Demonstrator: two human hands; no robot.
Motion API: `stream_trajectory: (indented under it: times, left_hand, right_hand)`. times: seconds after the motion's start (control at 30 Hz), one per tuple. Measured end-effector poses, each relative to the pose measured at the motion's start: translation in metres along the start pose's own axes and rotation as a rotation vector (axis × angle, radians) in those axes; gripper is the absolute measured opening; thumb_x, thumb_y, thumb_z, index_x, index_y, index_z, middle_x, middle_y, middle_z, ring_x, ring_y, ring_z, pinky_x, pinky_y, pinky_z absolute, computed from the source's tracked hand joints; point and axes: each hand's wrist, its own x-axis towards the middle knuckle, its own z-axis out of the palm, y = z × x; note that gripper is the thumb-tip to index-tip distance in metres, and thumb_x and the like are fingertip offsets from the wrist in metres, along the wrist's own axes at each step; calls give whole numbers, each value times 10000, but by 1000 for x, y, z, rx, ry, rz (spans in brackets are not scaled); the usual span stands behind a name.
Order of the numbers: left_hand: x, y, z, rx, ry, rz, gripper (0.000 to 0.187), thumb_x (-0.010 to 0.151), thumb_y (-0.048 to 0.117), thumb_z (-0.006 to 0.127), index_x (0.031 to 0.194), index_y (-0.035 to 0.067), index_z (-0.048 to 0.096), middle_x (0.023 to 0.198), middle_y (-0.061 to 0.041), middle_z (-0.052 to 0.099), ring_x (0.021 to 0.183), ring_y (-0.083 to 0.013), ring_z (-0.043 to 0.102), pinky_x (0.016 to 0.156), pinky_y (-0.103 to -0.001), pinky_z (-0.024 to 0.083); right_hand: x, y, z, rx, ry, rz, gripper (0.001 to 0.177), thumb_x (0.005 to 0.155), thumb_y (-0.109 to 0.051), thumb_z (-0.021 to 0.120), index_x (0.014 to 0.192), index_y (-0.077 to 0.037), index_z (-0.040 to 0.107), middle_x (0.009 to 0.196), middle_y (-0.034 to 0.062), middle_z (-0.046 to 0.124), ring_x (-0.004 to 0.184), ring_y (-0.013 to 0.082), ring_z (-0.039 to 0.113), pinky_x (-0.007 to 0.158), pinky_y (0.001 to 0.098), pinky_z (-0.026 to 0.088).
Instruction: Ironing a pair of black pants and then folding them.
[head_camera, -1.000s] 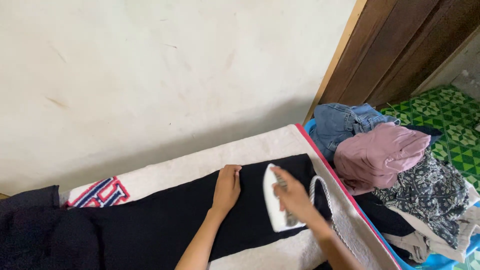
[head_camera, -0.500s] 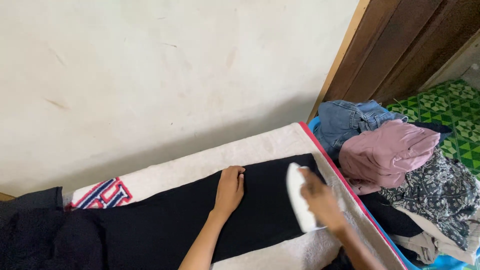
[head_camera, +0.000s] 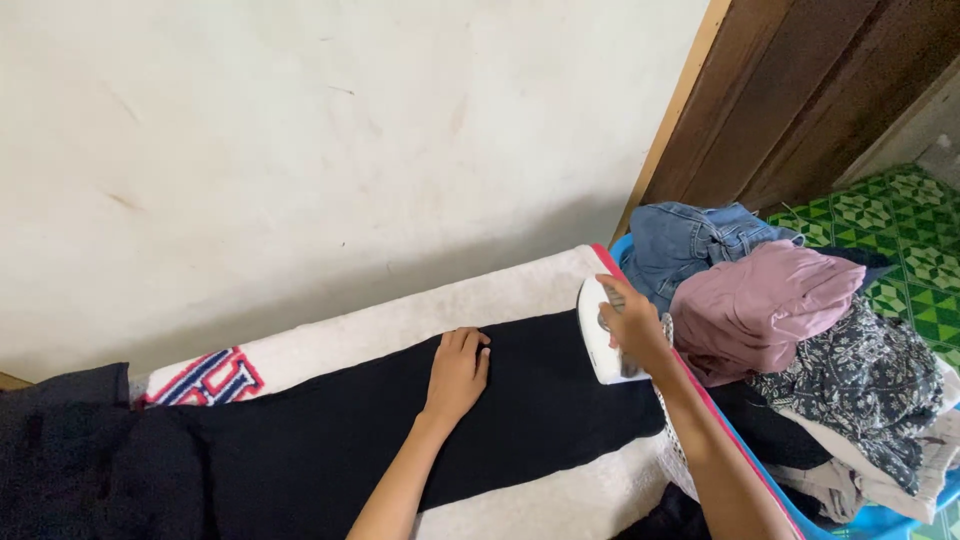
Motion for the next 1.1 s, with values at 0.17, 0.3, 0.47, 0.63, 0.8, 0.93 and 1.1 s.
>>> stream_trajectory:
  times: [0.17,0.3,0.47,0.63,0.8,0.93,1.1]
  left_hand:
    - [-2,-2,-1,-29,23,-1,129,933,90,648,1040,23,675,1085,-113,637,1074,-327,583,945,-422,495]
    - [-2,2,-5,-40,-1,0,123,925,66,641,1036,20,670,1088,-111,629,1057,-325,576,930,-425,493]
    - [-3,1,-3,-42,-15,11,119,917,57,648,1030,24,668,1080,-105,628,1063,-321,576,939,-418,492]
    - [-5,-3,3,0,24,48,143,886,55,664,1026,32,663,1094,-111,623,1064,-332,571,923,-433,484]
    - [-9,0,1,5,13,29,146,905,66,660,1048,34,663,1106,-111,626,1075,-330,572,940,-438,480]
    - [-12,0,-6,-10,4,73,214,887,77,661,1094,24,665,1183,-134,623,1149,-343,560,955,-452,461]
    - [-13,-2,-9,-25,-20,60,220,907,86,657,1118,23,662,1210,-126,624,1175,-337,563,986,-444,464]
  right_hand:
    - [-11,9,-6,58,-67,-111,476,884,-95,645,1352,-181,647,650,123,640,433,160,581,463,348,522]
    - [-61,-10,-27,9,-178,39,525,873,-90,628,1385,-203,609,671,80,668,408,152,524,423,346,471]
    - [-90,-5,-39,-2,-245,176,528,900,-130,645,1410,-252,588,667,66,684,397,142,503,420,334,470]
    - [-61,20,-22,55,-249,116,535,881,-88,621,1396,-234,613,698,62,648,422,129,493,411,332,458]
    - [-10,1,-1,28,-152,16,545,850,-63,657,1372,-215,636,723,81,680,439,147,528,446,347,487]
    - [12,-12,9,35,-94,64,565,836,-48,672,1376,-214,643,713,103,653,455,166,579,475,342,525]
    - [-30,-9,-4,24,-136,42,596,834,-36,636,1402,-213,615,694,95,661,445,152,537,441,358,495]
